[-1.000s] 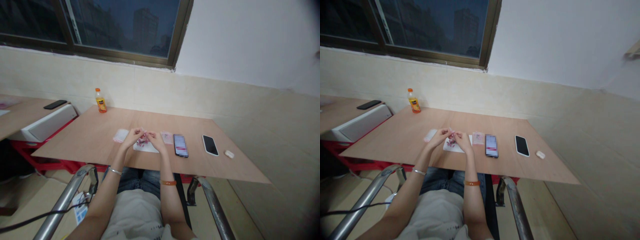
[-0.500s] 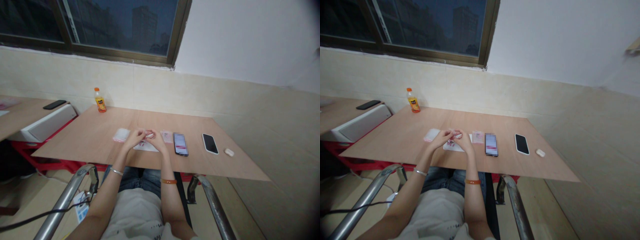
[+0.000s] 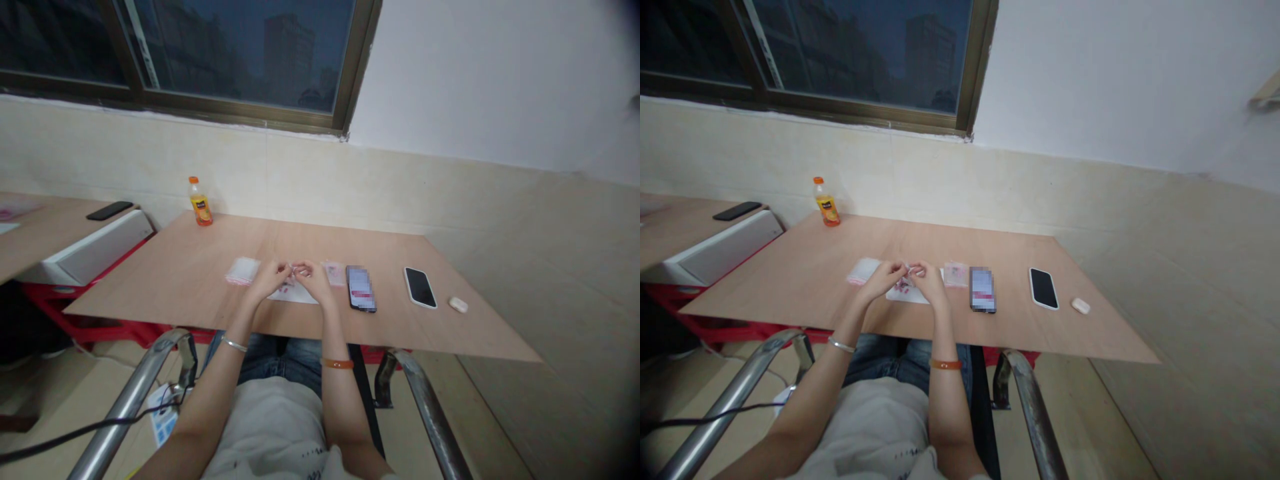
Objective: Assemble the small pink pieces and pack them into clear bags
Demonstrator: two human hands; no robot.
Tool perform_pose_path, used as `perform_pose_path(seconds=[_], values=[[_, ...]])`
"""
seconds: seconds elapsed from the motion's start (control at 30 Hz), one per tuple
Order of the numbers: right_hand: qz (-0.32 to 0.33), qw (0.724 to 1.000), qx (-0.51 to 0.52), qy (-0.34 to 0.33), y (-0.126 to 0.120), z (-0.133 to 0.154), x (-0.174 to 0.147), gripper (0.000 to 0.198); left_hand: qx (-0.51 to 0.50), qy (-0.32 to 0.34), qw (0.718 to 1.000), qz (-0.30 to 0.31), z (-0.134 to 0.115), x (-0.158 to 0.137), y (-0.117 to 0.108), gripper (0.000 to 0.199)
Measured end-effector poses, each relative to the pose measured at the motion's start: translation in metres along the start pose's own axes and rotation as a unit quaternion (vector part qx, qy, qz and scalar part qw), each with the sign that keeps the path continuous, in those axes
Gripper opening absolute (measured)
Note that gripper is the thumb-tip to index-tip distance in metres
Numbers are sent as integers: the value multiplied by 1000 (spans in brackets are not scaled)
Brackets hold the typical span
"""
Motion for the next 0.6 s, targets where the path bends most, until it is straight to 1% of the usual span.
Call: perform_pose_path(seconds=[0.1,0.23,0.3,0.37,0.5,0.6], values=[[-2,1000,-2,5,0,3,-1,12,-5,3,1000,-18,-1,0,-2,27],[-33,999,25,-15,0,8,-2,8,9,17,1000,-16,-4,1,-3,26],[-45,998,16,-30,-1,9,-1,6,18,24,999,-12,-7,1,-3,28],[-53,998,-13,-37,-3,7,-1,1,14,15,1000,-15,-10,0,-4,28],[-57,995,-70,-44,-6,2,0,20,6,-19,1000,-23,-11,0,-5,29],[-54,993,-97,-42,-6,1,0,24,-4,-9,1000,-17,-11,1,-5,33]])
Point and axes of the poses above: each hand's wrist, its own x-axis towards the middle knuckle, its own y-axis out of the palm, z = x × y, the point moved 3 cm from there along x, towards the middle knuckle, and after that the axes turned 4 degrees about y, right-handed, at the moved point
